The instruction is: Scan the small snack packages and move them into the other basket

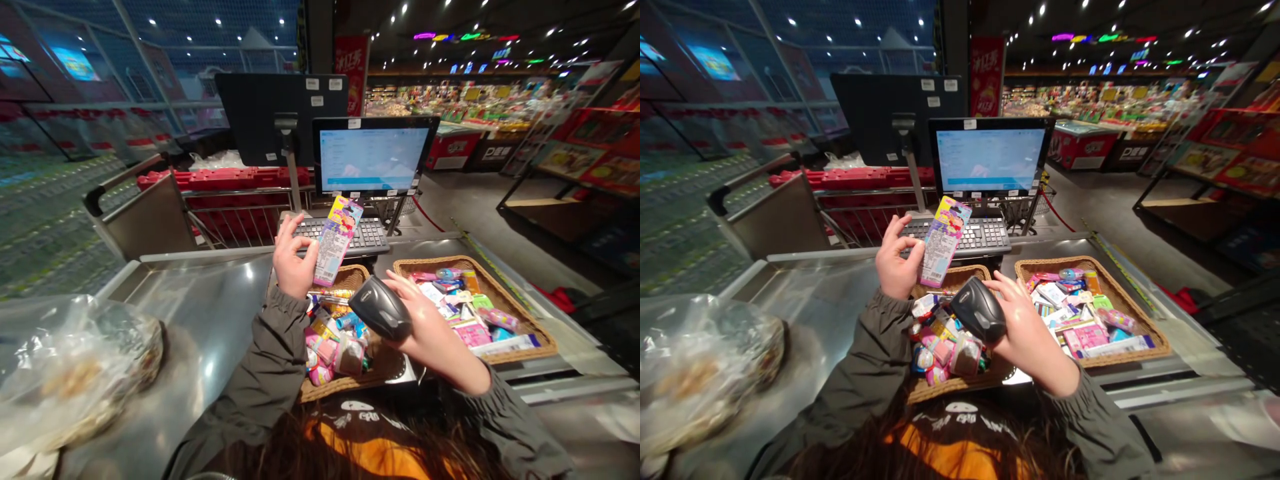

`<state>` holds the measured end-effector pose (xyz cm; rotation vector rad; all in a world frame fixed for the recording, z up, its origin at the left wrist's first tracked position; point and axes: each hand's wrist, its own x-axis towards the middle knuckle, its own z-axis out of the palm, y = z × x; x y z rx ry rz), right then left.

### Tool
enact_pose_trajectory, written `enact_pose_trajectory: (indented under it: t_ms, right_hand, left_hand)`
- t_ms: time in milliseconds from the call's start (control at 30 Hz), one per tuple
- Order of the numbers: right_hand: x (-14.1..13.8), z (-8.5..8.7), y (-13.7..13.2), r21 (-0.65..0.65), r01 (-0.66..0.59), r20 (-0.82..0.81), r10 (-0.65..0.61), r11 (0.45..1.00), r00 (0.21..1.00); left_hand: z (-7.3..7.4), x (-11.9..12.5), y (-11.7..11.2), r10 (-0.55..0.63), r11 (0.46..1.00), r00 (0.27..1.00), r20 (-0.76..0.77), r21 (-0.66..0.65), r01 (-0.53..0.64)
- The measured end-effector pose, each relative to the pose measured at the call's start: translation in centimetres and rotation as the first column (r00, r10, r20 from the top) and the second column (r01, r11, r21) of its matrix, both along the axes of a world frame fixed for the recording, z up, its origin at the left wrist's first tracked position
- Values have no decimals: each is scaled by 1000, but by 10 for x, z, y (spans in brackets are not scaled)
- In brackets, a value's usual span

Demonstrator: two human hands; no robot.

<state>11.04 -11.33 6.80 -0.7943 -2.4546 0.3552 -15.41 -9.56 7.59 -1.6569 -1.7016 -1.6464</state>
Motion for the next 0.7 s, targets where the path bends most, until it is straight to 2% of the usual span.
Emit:
enact_pose_trajectory:
  t_ms: [167,367,533,700]
  right_hand:
    - [3,-5,0,-35,30,-3,-30,999,1000]
    - [15,-12,3,-7,67,-37,-67,998,997]
    - [28,-18,7,16,91,-24,-91,996,996]
    - [37,-26,8,-30,68,0,-68,997,998]
  left_hand:
    - [-16,1,2,-49,998,998,32,-30,50]
    - [-35,5,-1,-61,965,997,49,-251,71]
    - [-57,11,-4,-124,873,990,74,-467,144]
    - [-76,13,-6,-180,741,983,45,-651,166]
